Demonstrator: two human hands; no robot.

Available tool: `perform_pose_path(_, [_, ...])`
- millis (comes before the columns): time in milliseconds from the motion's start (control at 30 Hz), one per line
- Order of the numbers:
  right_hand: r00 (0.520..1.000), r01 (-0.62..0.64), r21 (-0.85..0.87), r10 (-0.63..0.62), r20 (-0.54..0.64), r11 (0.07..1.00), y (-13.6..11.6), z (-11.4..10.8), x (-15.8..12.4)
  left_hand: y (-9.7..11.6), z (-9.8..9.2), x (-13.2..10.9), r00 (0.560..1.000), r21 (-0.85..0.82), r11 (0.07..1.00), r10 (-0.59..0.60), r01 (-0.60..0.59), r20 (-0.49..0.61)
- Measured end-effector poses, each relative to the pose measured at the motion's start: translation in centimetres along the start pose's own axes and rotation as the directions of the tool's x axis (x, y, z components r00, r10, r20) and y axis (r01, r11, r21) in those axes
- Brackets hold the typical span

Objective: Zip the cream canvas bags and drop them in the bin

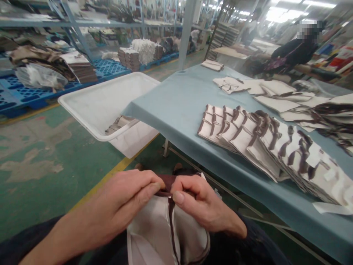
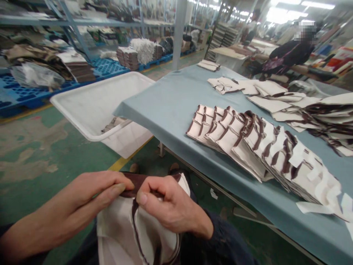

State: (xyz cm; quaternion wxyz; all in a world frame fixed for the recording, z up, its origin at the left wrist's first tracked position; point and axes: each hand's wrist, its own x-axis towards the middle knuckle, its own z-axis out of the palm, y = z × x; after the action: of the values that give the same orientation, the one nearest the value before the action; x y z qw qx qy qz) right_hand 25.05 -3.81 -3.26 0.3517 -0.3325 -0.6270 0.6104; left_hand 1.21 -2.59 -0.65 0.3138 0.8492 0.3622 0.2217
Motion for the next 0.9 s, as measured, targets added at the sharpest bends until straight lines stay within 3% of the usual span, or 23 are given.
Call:
perform_pose_path(100, [0.997,0.083,-0.211,-0.083,0.011,0.974,-0.6,-0.1,-0.1,0.6,-1.2,1.4,0.988,0.020,1.000,0.018,-0.021,0.151])
perform_pose_path(200, [0.970,0.232,-0.414,-0.241,0.031,0.880,-0.9,-0.3,-0.3,1.0,-1.5,1.9,0.975,0.006,0.999,0.042,-0.044,0.220])
perform_pose_path(300, [0.938,0.319,-0.554,-0.339,0.070,0.769,-1.1,-0.6,-0.5,0.9,-1.3,1.8,0.966,-0.020,0.998,0.057,-0.053,0.254])
perform_pose_path(400, [0.939,0.319,-0.582,-0.334,0.086,0.748,-1.1,-0.8,-0.5,0.6,-0.6,1.5,0.971,0.009,0.994,0.105,-0.109,0.213])
perform_pose_path(533, [0.965,0.251,-0.483,-0.257,0.056,0.839,-0.8,-1.0,-0.1,0.2,0.5,1.3,0.975,0.127,0.968,0.208,-0.217,0.083])
perform_pose_path(633, [0.992,0.126,-0.321,-0.122,0.034,0.939,-0.3,-0.9,0.3,0.3,1.1,1.2,0.965,0.217,0.941,0.262,-0.260,0.020])
perform_pose_path(700, [0.999,0.020,-0.145,-0.014,0.042,0.989,0.1,-0.8,0.6,0.4,1.2,1.1,0.967,0.244,0.937,0.253,-0.251,0.026])
perform_pose_path(800, [0.992,-0.099,0.106,0.091,0.084,0.989,0.9,-0.4,0.9,0.6,0.6,0.8,0.975,0.182,0.959,0.207,-0.219,0.087])
perform_pose_path(900, [0.995,-0.067,0.183,0.051,0.090,0.981,1.3,0.1,0.9,0.7,-0.3,0.7,0.973,0.081,0.979,0.174,-0.187,0.148])
